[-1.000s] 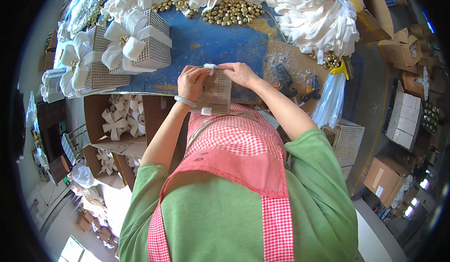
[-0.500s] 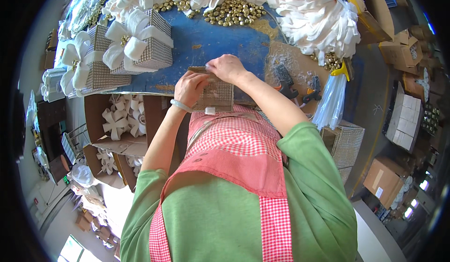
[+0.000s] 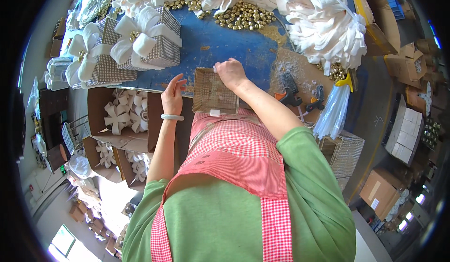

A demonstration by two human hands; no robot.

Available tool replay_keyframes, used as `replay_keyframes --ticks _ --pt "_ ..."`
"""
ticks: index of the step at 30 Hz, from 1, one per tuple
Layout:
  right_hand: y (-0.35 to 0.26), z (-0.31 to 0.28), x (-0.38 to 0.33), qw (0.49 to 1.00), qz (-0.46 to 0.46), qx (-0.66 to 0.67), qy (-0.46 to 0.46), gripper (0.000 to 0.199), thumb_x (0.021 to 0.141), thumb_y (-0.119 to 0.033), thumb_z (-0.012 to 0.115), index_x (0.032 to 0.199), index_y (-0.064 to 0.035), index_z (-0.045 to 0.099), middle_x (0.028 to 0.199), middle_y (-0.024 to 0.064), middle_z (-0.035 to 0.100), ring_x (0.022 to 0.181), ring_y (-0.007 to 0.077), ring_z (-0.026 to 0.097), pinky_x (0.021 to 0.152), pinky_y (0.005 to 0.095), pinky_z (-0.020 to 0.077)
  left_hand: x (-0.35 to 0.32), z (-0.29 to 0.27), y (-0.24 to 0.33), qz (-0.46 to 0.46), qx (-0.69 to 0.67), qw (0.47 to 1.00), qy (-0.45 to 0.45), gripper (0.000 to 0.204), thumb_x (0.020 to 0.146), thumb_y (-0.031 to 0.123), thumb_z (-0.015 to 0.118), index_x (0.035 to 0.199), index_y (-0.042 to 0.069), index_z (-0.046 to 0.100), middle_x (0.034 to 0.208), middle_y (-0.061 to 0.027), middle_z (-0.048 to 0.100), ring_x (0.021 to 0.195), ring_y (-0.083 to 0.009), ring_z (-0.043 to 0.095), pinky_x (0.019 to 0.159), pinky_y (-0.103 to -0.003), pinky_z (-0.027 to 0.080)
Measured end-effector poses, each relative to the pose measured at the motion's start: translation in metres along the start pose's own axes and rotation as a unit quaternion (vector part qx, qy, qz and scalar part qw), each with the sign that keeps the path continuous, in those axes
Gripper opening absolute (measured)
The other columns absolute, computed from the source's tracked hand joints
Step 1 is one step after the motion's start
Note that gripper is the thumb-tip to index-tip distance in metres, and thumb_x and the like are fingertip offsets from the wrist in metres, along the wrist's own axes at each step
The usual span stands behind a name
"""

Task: The person is assembling decorative gift boxes by gluing ribbons and bells onto them using a hot glue gun.

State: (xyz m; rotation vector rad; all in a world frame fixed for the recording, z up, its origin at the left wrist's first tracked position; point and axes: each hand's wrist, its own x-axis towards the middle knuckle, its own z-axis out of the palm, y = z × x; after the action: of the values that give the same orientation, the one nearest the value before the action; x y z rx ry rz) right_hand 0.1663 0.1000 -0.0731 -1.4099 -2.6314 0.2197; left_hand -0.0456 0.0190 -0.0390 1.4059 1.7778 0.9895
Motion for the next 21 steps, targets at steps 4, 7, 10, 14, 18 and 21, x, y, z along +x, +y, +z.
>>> replay_keyframes --ticks 4,7,10,14,18,21 --pt "-0.002 -0.015 -0.001 0.998 0.039 0.012 -0.036 0.014 0.081 -0.015 0.056 0.073 -0.0122 0.068 0.070 0.0103 0.068 0.070 0.0241 0.067 0.075 0.0352 0.0520 -0.001 0.010 -0.005 -0.042 -0.031 0.998 -0.028 0.032 0.093 -0.001 0.043 0.119 0.008 0.058 0.101 -0.0117 0.069 0.078 -0.0162 0.068 0.070 -0.030 0.053" --pt "0.011 -0.016 -0.005 0.988 0.109 0.083 -0.076 0.013 0.079 -0.019 0.059 0.073 -0.0133 0.069 0.071 0.0125 0.067 0.073 0.0286 0.067 0.070 0.0407 0.0530 -0.003 0.013 -0.008 -0.085 -0.057 0.994 -0.042 0.031 0.094 0.001 0.045 0.121 0.008 0.058 0.101 -0.0087 0.070 0.081 -0.0128 0.066 0.070 -0.027 0.051" --pt "0.030 -0.022 -0.020 0.978 0.163 0.125 -0.039 0.016 0.077 -0.028 0.066 0.083 -0.0147 0.071 0.075 0.0125 0.067 0.074 0.0307 0.066 0.067 0.0421 0.0533 -0.009 0.011 -0.025 -0.101 -0.082 0.991 -0.043 0.030 0.095 0.004 0.047 0.122 0.008 0.058 0.101 -0.0054 0.070 0.082 -0.0092 0.065 0.067 -0.022 0.048" --pt "0.051 -0.030 -0.044 0.919 0.337 0.205 0.016 0.028 0.077 -0.038 0.069 0.084 -0.0102 0.070 0.077 0.0152 0.067 0.074 0.0337 0.066 0.064 0.0415 0.0514 -0.011 0.006 -0.031 -0.110 -0.091 0.989 -0.026 0.028 0.096 0.007 0.047 0.121 0.008 0.059 0.098 -0.0051 0.070 0.081 -0.0091 0.065 0.066 -0.022 0.048" --pt "0.050 -0.027 -0.068 0.901 0.366 0.231 -0.015 0.043 0.078 -0.047 0.067 0.095 -0.0068 0.069 0.081 0.0135 0.069 0.078 0.0310 0.067 0.069 0.0390 0.0515 -0.008 0.013 -0.031 -0.135 -0.116 0.984 -0.027 0.026 0.098 0.015 0.047 0.119 0.006 0.060 0.096 -0.0054 0.071 0.080 -0.0097 0.066 0.064 -0.022 0.048" --pt "0.053 -0.029 -0.076 0.893 0.364 0.262 -0.039 0.055 0.081 -0.061 0.057 0.099 -0.0097 0.068 0.087 0.0109 0.070 0.083 0.0303 0.067 0.072 0.0405 0.0517 0.006 0.027 -0.023 -0.158 -0.107 0.980 -0.061 0.031 0.099 0.026 0.045 0.114 0.005 0.063 0.094 -0.0061 0.071 0.080 -0.0109 0.066 0.064 -0.023 0.048"
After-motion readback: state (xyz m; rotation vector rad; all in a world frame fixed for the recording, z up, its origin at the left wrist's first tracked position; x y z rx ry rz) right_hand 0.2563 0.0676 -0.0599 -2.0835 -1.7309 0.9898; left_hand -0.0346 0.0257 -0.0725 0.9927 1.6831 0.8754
